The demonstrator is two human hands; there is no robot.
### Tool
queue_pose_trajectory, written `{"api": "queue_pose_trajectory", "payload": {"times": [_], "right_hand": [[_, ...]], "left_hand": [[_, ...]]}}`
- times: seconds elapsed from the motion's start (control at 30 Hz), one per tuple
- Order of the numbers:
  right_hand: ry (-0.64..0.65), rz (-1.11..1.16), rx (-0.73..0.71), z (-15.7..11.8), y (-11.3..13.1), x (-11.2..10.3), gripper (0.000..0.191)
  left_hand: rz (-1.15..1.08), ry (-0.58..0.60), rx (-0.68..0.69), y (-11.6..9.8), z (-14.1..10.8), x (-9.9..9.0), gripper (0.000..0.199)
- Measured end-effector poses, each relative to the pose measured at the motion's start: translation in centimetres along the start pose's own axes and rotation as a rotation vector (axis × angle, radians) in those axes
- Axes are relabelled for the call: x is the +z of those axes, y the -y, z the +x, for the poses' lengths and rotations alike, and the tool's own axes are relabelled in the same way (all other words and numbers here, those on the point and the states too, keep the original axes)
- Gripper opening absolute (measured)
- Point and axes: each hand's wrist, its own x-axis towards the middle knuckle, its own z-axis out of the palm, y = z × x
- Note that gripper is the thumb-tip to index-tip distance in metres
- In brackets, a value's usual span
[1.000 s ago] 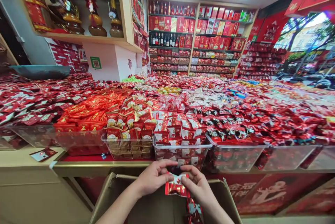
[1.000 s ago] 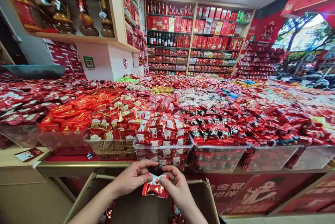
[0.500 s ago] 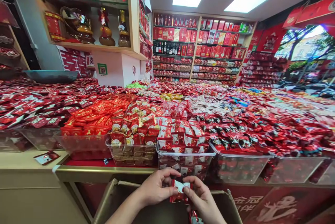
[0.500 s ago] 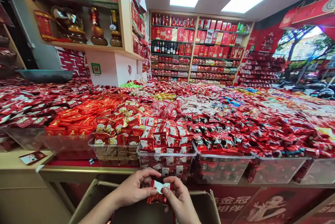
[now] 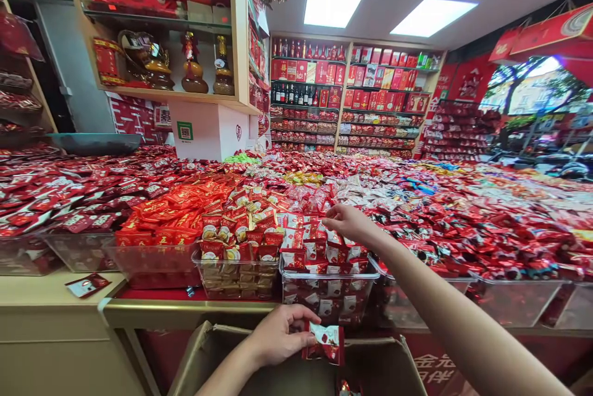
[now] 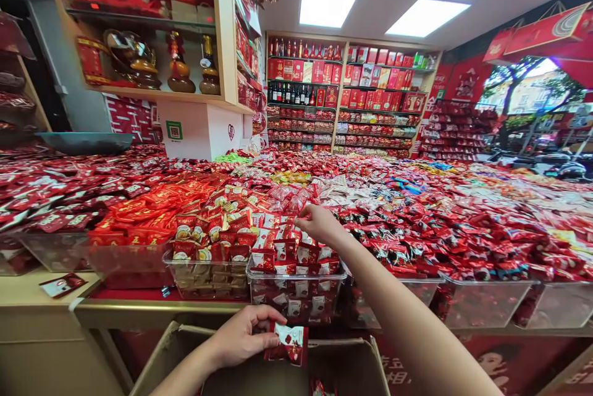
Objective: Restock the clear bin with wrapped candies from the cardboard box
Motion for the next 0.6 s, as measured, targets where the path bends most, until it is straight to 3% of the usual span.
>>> {"api": "queue_pose_trajectory", "payload": {"times": [0.1,0.3,0.6], "right_hand": [[0.050,0.024,0.050,2.5,-0.2,1.0,0.024],[0.103,0.113,0.084,3.1,-1.1,2.4,0.024],[0.068,0.187,0.086,3.6,-2.4,1.5,0.016]], "left_hand": [[0.000,-0.012,0.001,-0.1,-0.1,0.0,0.032],[0.005,-0.009,-0.009,-0.2,-0.2,-0.1,0.030],[0.004,-0.001,0.003,0.4,-0.1,-0.1,0.030]]}}
